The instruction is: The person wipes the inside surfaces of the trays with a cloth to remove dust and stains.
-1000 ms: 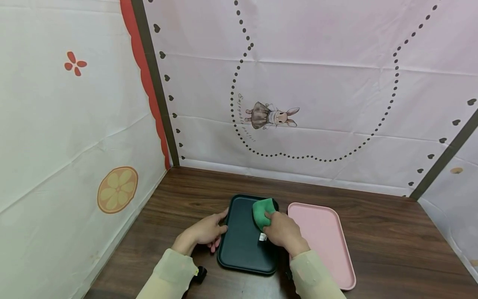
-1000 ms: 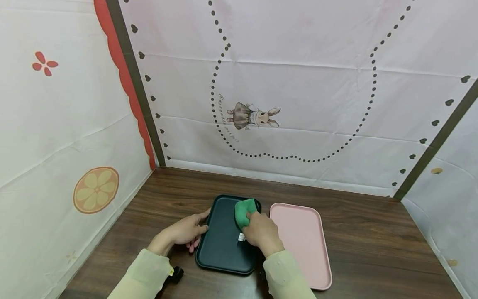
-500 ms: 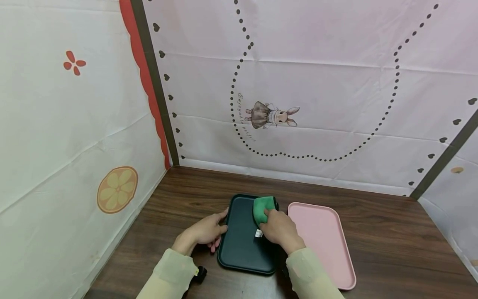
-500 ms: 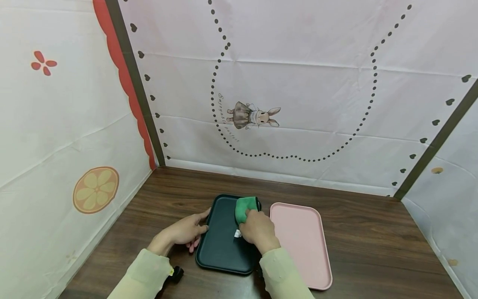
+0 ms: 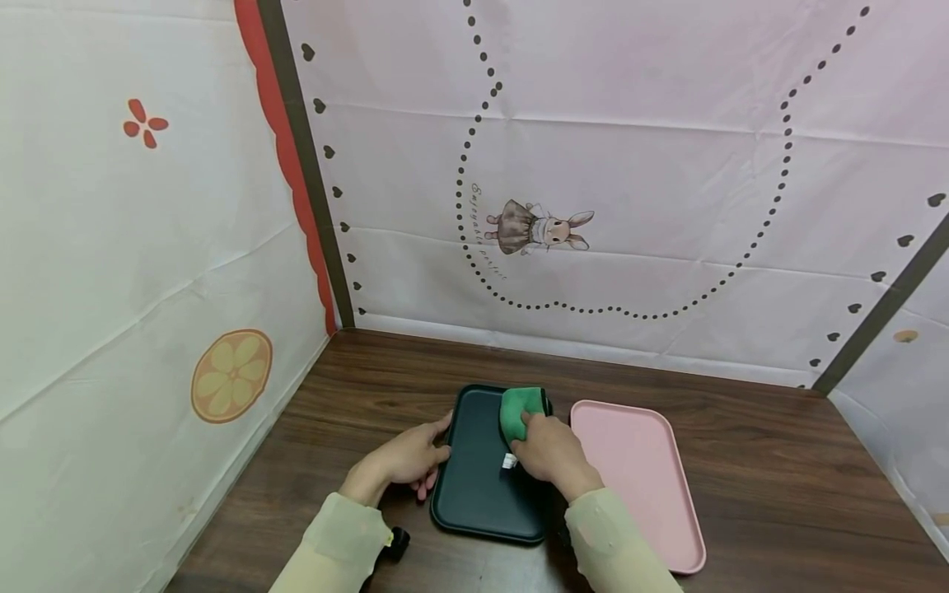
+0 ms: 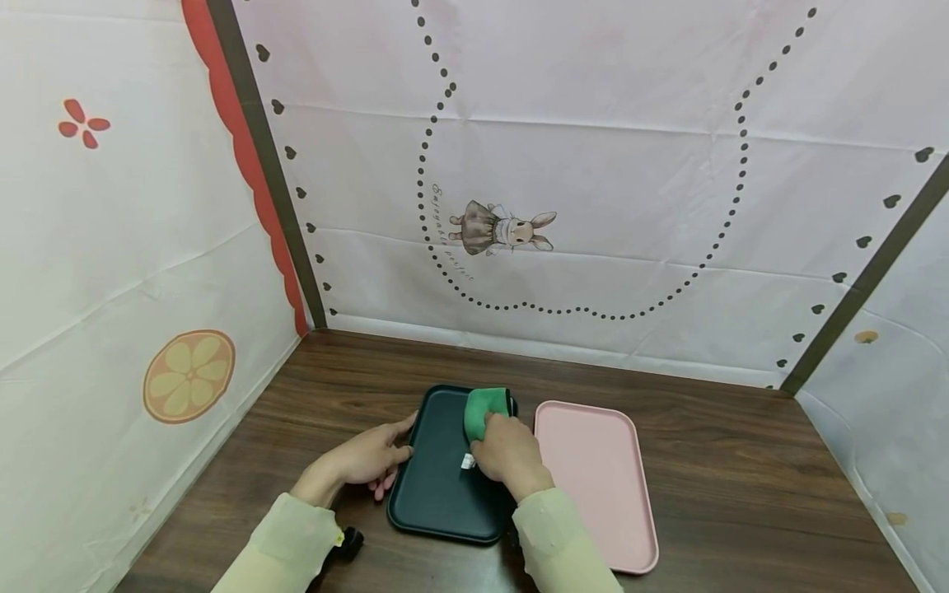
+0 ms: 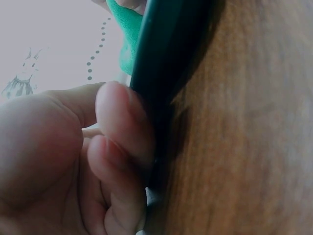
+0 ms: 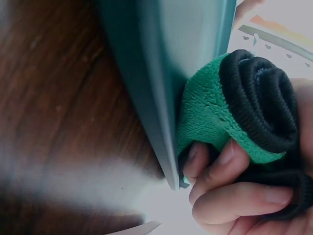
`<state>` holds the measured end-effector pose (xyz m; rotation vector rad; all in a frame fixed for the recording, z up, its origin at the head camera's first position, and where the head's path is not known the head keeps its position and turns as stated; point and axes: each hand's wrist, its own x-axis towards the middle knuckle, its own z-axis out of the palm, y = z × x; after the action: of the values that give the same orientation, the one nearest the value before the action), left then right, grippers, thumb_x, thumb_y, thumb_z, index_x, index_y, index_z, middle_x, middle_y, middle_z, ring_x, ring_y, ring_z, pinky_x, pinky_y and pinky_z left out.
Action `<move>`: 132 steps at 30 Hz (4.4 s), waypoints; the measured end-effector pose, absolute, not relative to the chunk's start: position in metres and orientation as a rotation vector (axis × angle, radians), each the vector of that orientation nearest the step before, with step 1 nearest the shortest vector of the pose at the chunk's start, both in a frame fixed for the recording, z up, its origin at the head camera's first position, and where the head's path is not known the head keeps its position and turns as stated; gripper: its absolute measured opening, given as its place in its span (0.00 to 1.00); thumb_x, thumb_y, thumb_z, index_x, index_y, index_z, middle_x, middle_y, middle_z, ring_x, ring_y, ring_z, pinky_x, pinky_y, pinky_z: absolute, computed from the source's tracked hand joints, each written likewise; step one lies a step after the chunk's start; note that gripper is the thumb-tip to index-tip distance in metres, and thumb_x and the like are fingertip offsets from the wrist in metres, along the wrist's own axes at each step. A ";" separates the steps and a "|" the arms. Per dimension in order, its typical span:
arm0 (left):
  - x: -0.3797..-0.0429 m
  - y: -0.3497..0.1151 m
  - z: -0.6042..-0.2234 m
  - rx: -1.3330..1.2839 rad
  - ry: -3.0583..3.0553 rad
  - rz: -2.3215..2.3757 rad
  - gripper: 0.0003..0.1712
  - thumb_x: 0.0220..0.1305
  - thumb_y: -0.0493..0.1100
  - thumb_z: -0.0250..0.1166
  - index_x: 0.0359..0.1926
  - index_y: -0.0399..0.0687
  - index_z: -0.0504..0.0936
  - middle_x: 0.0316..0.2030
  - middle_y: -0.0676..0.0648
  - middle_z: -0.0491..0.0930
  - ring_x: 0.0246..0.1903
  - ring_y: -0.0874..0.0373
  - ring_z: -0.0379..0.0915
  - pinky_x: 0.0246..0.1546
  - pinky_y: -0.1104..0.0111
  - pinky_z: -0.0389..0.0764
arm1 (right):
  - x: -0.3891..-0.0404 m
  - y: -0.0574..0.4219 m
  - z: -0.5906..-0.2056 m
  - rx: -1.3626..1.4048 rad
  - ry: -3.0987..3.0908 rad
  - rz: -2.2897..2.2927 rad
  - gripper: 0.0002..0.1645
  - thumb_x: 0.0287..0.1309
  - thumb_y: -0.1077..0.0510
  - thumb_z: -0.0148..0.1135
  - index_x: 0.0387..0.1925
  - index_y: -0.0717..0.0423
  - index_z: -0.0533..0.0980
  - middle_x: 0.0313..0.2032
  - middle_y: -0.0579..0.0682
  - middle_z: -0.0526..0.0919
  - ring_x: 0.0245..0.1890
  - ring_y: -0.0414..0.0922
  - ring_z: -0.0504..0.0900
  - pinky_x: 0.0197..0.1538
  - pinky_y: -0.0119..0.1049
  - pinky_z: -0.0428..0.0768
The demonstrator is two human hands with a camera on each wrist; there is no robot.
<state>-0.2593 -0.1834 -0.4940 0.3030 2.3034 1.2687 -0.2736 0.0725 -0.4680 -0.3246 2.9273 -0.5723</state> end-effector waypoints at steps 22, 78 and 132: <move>-0.261 -0.183 -0.496 0.318 2.311 1.259 0.39 0.81 0.43 0.52 0.84 0.50 0.45 0.15 0.44 0.78 0.11 0.56 0.76 0.17 0.63 0.79 | -0.275 0.063 -0.469 -0.382 2.910 -0.566 0.36 0.67 0.52 0.64 0.71 0.64 0.71 0.56 0.66 0.84 0.37 0.55 0.85 0.41 0.50 0.84; -0.260 -0.183 -0.494 0.307 2.304 1.260 0.38 0.81 0.43 0.51 0.84 0.47 0.46 0.16 0.45 0.78 0.11 0.56 0.76 0.17 0.64 0.79 | -0.285 0.035 -0.454 -0.459 2.767 -0.562 0.32 0.70 0.53 0.63 0.71 0.60 0.72 0.38 0.55 0.84 0.32 0.48 0.78 0.42 0.46 0.79; -0.262 -0.184 -0.498 0.293 2.290 1.274 0.37 0.82 0.43 0.50 0.84 0.51 0.47 0.15 0.46 0.77 0.10 0.57 0.75 0.16 0.65 0.77 | -0.272 0.017 -0.455 -0.501 2.769 -0.421 0.39 0.69 0.49 0.66 0.76 0.52 0.67 0.53 0.59 0.87 0.31 0.48 0.80 0.37 0.43 0.81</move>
<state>-0.2622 -0.1844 -0.4977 0.2934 2.2900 1.2740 -0.2723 0.0167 -0.4553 -0.5007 2.7691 -0.4215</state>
